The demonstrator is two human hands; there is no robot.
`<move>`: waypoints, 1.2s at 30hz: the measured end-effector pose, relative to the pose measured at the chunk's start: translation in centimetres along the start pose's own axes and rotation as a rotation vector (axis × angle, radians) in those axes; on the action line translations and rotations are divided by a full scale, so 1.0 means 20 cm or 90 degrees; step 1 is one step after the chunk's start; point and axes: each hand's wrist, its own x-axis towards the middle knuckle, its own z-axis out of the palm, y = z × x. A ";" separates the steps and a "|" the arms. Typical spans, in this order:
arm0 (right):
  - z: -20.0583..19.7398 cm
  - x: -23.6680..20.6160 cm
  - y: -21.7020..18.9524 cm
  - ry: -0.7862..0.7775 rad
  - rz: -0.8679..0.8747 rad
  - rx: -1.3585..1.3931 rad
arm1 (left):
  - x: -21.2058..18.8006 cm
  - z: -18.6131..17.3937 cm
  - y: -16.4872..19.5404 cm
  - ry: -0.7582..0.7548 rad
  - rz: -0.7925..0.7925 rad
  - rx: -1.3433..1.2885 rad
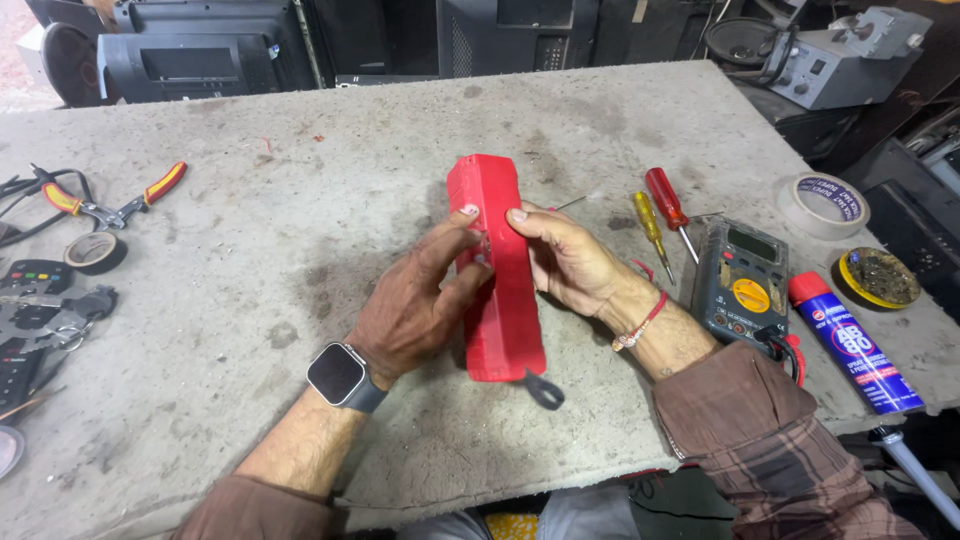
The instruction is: The person assembles a red portable speaker by opening the casing, inserting internal components, and securing the cover with screws. They use a screwdriver to tighten the screws and ensure the casing is properly closed.
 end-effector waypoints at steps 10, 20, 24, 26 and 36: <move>-0.06 -0.01 0.00 0.086 -0.054 0.109 | 0.08 -0.09 0.14 0.078 -0.288 -0.199; -0.01 -0.01 0.02 0.077 -0.086 0.058 | 0.08 -0.06 0.23 0.008 -0.203 -0.151; 0.04 -0.02 0.02 0.121 -0.123 0.042 | 0.08 -0.02 0.26 -0.013 -0.237 -0.140; 0.05 -0.02 0.02 0.144 -0.136 0.009 | 0.08 -0.01 0.28 -0.018 -0.260 -0.143; 0.05 0.00 0.04 0.193 -0.175 0.008 | 0.09 0.04 0.30 -0.063 -0.412 -0.269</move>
